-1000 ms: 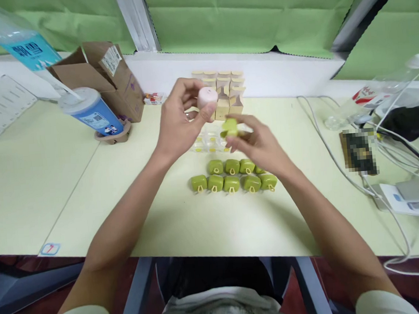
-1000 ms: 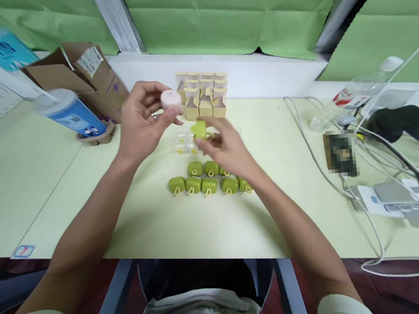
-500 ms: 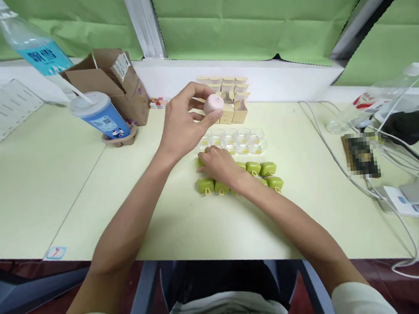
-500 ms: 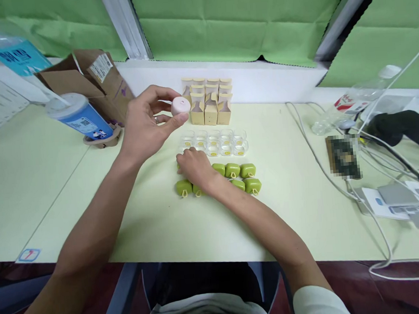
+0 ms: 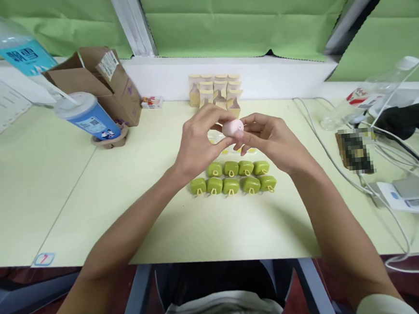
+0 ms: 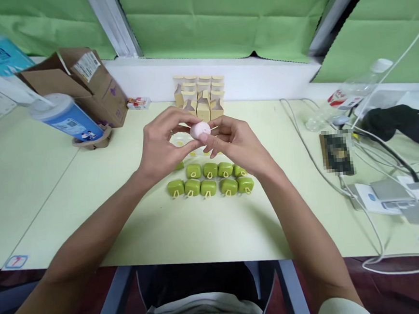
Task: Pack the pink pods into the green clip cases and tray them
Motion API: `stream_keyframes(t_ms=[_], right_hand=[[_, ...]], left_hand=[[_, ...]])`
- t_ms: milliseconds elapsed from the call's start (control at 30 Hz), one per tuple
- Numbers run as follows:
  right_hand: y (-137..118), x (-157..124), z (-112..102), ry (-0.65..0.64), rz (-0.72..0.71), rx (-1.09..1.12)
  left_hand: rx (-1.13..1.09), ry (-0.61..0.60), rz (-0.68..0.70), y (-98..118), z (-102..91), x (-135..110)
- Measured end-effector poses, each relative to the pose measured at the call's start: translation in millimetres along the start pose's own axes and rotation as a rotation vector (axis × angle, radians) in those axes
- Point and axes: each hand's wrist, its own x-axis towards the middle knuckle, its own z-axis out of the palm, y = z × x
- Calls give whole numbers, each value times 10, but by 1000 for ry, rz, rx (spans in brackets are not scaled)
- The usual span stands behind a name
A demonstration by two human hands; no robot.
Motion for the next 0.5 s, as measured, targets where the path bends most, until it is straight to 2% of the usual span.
stream_keyframes(t_ms=[67,133,200,233,300,367,433,500], right_hand=[[15,5,-36,-26,15,8],[22,24,-151,-25,13,-27],[69,56,-369,84,-21,-113],[125,80,-509,167,-35,-173],[313,146,-806,312,-27,-322],[583,233,-1049,362,54,-472],[874,322,-1177,389,92,-607],[1115,394,-1197,327,85,-743]], left_hand=[[-25,-32,19,31,39,-4],[-16,-82,-7,35,-33,16],[86,-180,-117,14,-207,46],[180,-272,-199,-6,-314,61],[422,-568,-368,-67,-510,82],[654,-871,-502,-146,-613,92],[800,-1078,-571,-220,-594,93],[833,-1166,-599,-266,-493,85]])
